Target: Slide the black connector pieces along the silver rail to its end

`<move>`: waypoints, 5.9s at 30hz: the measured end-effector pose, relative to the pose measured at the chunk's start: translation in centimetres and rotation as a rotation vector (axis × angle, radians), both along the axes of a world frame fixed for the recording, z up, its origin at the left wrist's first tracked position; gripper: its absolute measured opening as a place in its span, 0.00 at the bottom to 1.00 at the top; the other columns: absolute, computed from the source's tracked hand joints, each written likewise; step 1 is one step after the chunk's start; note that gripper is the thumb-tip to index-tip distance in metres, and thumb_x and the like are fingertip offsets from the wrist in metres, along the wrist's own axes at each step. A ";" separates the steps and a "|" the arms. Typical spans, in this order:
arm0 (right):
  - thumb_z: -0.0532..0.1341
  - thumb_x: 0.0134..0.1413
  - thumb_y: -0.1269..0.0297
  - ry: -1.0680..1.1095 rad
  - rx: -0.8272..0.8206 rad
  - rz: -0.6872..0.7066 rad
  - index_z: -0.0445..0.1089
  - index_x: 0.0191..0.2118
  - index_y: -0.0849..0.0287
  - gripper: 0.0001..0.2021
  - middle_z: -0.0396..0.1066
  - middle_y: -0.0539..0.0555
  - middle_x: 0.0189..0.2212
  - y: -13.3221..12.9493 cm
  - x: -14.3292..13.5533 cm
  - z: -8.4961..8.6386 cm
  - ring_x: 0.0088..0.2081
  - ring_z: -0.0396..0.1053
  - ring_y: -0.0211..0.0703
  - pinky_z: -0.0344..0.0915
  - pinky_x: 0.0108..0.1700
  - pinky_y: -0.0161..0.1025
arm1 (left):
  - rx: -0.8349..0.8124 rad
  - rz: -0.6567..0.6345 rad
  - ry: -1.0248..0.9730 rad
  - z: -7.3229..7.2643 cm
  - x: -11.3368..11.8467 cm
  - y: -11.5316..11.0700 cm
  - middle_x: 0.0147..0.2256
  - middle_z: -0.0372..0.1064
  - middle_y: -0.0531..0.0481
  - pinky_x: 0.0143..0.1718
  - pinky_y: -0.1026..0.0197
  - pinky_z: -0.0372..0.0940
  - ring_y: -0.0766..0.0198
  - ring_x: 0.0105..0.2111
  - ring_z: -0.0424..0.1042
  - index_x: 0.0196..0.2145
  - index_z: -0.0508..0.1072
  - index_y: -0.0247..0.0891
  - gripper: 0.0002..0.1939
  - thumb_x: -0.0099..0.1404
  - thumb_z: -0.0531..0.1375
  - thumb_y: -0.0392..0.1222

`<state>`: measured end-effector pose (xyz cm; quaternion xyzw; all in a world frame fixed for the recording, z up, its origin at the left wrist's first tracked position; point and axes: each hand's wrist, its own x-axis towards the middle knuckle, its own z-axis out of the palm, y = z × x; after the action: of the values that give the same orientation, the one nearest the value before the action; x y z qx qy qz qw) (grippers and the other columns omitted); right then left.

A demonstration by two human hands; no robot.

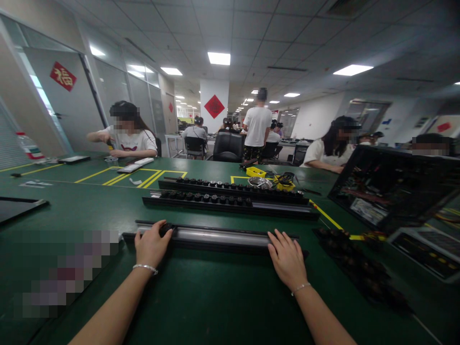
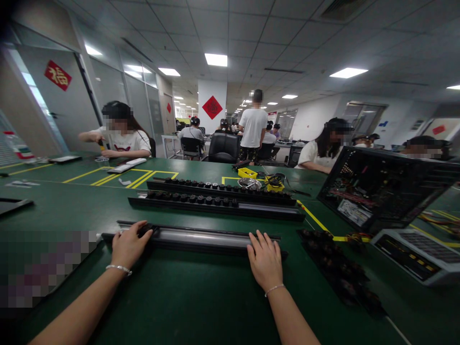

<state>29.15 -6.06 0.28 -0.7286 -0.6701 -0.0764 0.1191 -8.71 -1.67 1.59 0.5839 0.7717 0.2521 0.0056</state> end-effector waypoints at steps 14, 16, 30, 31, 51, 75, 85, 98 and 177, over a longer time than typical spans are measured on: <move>0.37 0.59 0.50 -0.008 -0.003 -0.003 0.55 0.58 0.49 0.26 0.53 0.48 0.59 0.0 0.1 0.0 0.61 0.45 0.44 0.40 0.60 0.49 | 0.032 -0.077 -0.021 -0.3 1.2 0.0 0.43 0.71 0.45 0.56 0.48 0.44 0.57 0.45 0.67 0.48 0.65 0.40 0.21 0.60 0.51 0.51; 0.37 0.59 0.51 -0.013 0.010 0.002 0.55 0.58 0.49 0.26 0.53 0.49 0.59 0.1 0.1 -0.2 0.60 0.46 0.44 0.41 0.59 0.49 | 0.036 -0.085 -0.008 -0.4 1.3 0.1 0.43 0.72 0.45 0.55 0.48 0.45 0.57 0.45 0.68 0.48 0.65 0.40 0.21 0.60 0.50 0.52; 0.37 0.58 0.50 -0.004 0.016 0.005 0.56 0.58 0.49 0.26 0.54 0.48 0.59 0.1 0.2 -0.2 0.60 0.46 0.44 0.40 0.59 0.49 | 0.072 -0.144 -0.049 -0.2 3.1 -0.3 0.41 0.72 0.48 0.50 0.56 0.57 0.60 0.43 0.69 0.47 0.66 0.40 0.21 0.58 0.54 0.51; 0.37 0.58 0.50 -0.002 0.010 0.005 0.56 0.58 0.49 0.26 0.53 0.48 0.59 0.1 0.2 -0.2 0.60 0.46 0.44 0.40 0.59 0.49 | 0.072 -0.144 -0.049 -0.1 3.2 -0.3 0.41 0.73 0.48 0.50 0.57 0.58 0.60 0.43 0.69 0.47 0.66 0.40 0.20 0.58 0.54 0.50; 0.37 0.59 0.51 0.002 0.016 0.000 0.56 0.58 0.49 0.26 0.54 0.48 0.59 0.0 -0.1 0.0 0.60 0.46 0.43 0.41 0.59 0.49 | 0.091 -0.186 -0.040 -0.4 4.5 -0.3 0.41 0.73 0.48 0.47 0.57 0.60 0.60 0.42 0.69 0.46 0.67 0.40 0.20 0.58 0.55 0.51; 0.37 0.58 0.50 0.013 -0.019 -0.012 0.55 0.58 0.50 0.27 0.53 0.49 0.59 0.0 -0.1 0.1 0.61 0.45 0.45 0.40 0.60 0.50 | 0.092 -0.232 -0.044 -0.3 7.0 -0.7 0.38 0.73 0.50 0.49 0.57 0.58 0.60 0.41 0.70 0.43 0.69 0.42 0.18 0.58 0.54 0.52; 0.37 0.59 0.51 0.013 -0.014 -0.019 0.55 0.58 0.49 0.26 0.53 0.49 0.59 0.0 -0.1 0.0 0.61 0.45 0.44 0.39 0.60 0.49 | 0.079 -0.260 -0.031 -0.3 7.4 -0.9 0.38 0.73 0.49 0.50 0.57 0.58 0.60 0.40 0.70 0.45 0.68 0.42 0.19 0.59 0.53 0.52; 0.37 0.58 0.50 0.010 -0.024 -0.009 0.55 0.59 0.49 0.27 0.52 0.49 0.60 0.0 0.0 0.0 0.61 0.45 0.44 0.40 0.60 0.50 | 0.029 -0.372 0.215 -1.9 6.9 -1.5 0.59 0.53 0.44 0.58 0.41 0.38 0.54 0.60 0.46 0.56 0.60 0.40 0.28 0.63 0.45 0.55; 0.39 0.59 0.52 0.028 0.073 -0.017 0.59 0.57 0.50 0.25 0.55 0.52 0.58 0.0 -1.3 -0.2 0.60 0.47 0.46 0.40 0.58 0.52 | 0.026 -0.377 0.332 -1.8 13.1 -2.5 0.60 0.50 0.41 0.53 0.31 0.32 0.45 0.60 0.44 0.57 0.56 0.51 0.31 0.58 0.47 0.62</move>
<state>27.85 -6.02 0.04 -0.7304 -0.6590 -0.0916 0.1541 4.43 -4.18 -0.23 0.7508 0.6364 0.1570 -0.0818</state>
